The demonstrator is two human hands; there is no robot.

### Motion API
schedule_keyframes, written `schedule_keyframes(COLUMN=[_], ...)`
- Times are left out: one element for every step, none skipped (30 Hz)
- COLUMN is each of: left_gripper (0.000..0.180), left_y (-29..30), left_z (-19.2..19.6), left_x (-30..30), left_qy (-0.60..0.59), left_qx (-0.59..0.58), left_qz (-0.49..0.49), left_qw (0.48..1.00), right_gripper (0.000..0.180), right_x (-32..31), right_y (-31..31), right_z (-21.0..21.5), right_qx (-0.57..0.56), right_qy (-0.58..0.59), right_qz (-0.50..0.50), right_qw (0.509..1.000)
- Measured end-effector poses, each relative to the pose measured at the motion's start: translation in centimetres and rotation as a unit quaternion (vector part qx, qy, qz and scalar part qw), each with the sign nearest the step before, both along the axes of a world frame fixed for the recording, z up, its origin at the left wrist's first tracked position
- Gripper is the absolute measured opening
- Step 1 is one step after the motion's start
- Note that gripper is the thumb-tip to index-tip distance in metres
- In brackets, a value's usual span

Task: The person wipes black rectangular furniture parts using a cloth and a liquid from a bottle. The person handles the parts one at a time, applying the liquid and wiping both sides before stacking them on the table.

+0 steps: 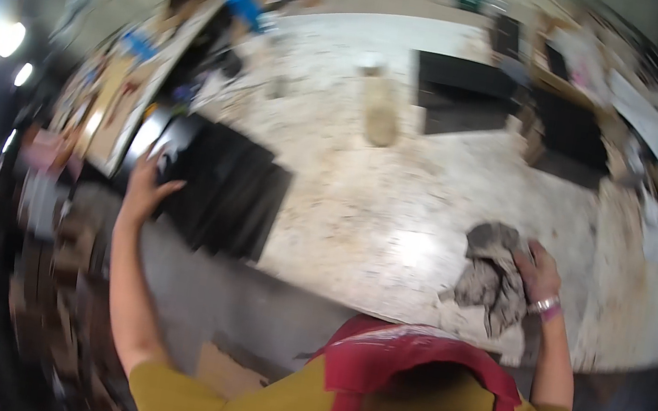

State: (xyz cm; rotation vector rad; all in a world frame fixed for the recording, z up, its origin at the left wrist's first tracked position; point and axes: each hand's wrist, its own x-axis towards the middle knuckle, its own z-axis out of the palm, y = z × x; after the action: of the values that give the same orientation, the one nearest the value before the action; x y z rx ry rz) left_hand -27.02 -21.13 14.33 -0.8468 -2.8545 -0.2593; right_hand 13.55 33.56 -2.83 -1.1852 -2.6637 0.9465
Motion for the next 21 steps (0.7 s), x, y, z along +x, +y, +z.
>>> schedule_keyframes(left_gripper=[0.072, 0.07, 0.068, 0.065, 0.063, 0.06, 0.061, 0.069, 0.079, 0.084, 0.087, 0.089, 0.09, 0.086, 0.082, 0.082, 0.071, 0.061, 0.061, 0.051, 0.041], left_y=[1.7, 4.4, 7.6, 11.2, 15.4, 21.3, 25.7, 29.3, 33.0, 36.6, 39.6, 41.9, 43.6, 44.8, 45.6, 46.5, 46.8, 46.7, 46.0, 45.2, 44.0], left_z=[0.4, 0.7, 1.0, 0.1, -0.7, -0.8, -2.5, -5.4, -8.1, -10.9, -12.6, -15.3, -17.4, -19.2, -20.3, -20.5, -20.5, -20.5, -20.3, -19.9, -19.3], left_x=[1.3, 2.4, 3.6, 4.5, 6.2, 8.6, 9.6, 9.9, 10.4, 10.2, 10.2, 8.6, 7.4, 6.6, 6.4, 6.9, 7.2, 7.2, 7.6, 8.4, 9.2], left_qy=[0.063, 0.065, 0.067, -0.026, -0.122, -0.191, -0.257, -0.319, -0.329, -0.329, -0.312, -0.284, -0.296, -0.284, -0.272, -0.276, -0.295, -0.311, -0.311, -0.375, -0.437], left_qx=[-0.003, 0.055, 0.107, 0.207, 0.297, 0.269, 0.287, 0.319, 0.313, 0.308, 0.354, 0.371, 0.399, 0.418, 0.436, 0.432, 0.454, 0.477, 0.472, 0.458, 0.444], left_qz=[0.007, -0.026, -0.05, -0.072, -0.09, -0.105, -0.161, -0.202, -0.229, -0.204, -0.17, -0.113, -0.042, -0.041, -0.041, -0.046, -0.047, -0.045, -0.041, -0.056, -0.068], left_qw=[0.998, 0.996, 0.991, 0.975, 0.943, 0.938, 0.909, 0.869, 0.861, 0.869, 0.865, 0.877, 0.867, 0.862, 0.857, 0.858, 0.84, 0.821, 0.824, 0.804, 0.779], right_gripper=[0.057, 0.052, 0.047, 0.048, 0.05, 0.05, 0.049, 0.049, 0.046, 0.043, 0.043, 0.04, 0.038, 0.035, 0.035, 0.034, 0.033, 0.033, 0.036, 0.039, 0.039], right_x=[0.3, 1.1, 0.8, 1.2, 1.7, 2.1, 2.6, 3.0, 3.2, 3.1, 2.8, 2.5, 2.1, 1.9, 1.8, 2.2, 2.4, 2.3, 2.5, 2.8, 2.7], right_y=[-0.2, 0.0, -0.4, -0.5, -0.8, -1.4, -1.9, -2.1, -2.4, -2.6, -2.8, -2.9, -2.8, -3.0, -3.1, -3.0, -3.0, -2.9, -3.0, -2.7, -2.3], right_z=[0.9, 0.2, 1.5, 1.4, 0.9, 0.6, 0.2, -0.5, -1.5, -2.1, -2.4, -2.5, -2.7, -2.8, -3.0, -3.2, -3.5, -3.5, -3.5, -3.6, -3.9], right_qx=[0.021, 0.096, 0.105, 0.177, 0.187, 0.182, 0.174, 0.175, 0.212, 0.25, 0.248, 0.233, 0.219, 0.224, 0.222, 0.224, 0.225, 0.222, 0.201, 0.181, 0.177], right_qy=[0.014, 0.076, 0.058, 0.069, 0.04, 0.031, 0.03, 0.032, 0.056, 0.079, 0.084, 0.085, 0.086, 0.101, 0.102, 0.109, 0.118, 0.12, 0.116, 0.109, 0.106], right_qz=[-0.014, 0.007, 0.024, 0.068, 0.074, 0.063, 0.061, 0.048, 0.036, 0.025, 0.019, 0.021, 0.025, 0.027, 0.028, 0.016, 0.008, 0.009, 0.002, -0.005, 0.001], right_qw=[1.0, 0.992, 0.993, 0.979, 0.979, 0.981, 0.982, 0.983, 0.975, 0.965, 0.965, 0.968, 0.972, 0.969, 0.969, 0.968, 0.967, 0.968, 0.973, 0.977, 0.979])
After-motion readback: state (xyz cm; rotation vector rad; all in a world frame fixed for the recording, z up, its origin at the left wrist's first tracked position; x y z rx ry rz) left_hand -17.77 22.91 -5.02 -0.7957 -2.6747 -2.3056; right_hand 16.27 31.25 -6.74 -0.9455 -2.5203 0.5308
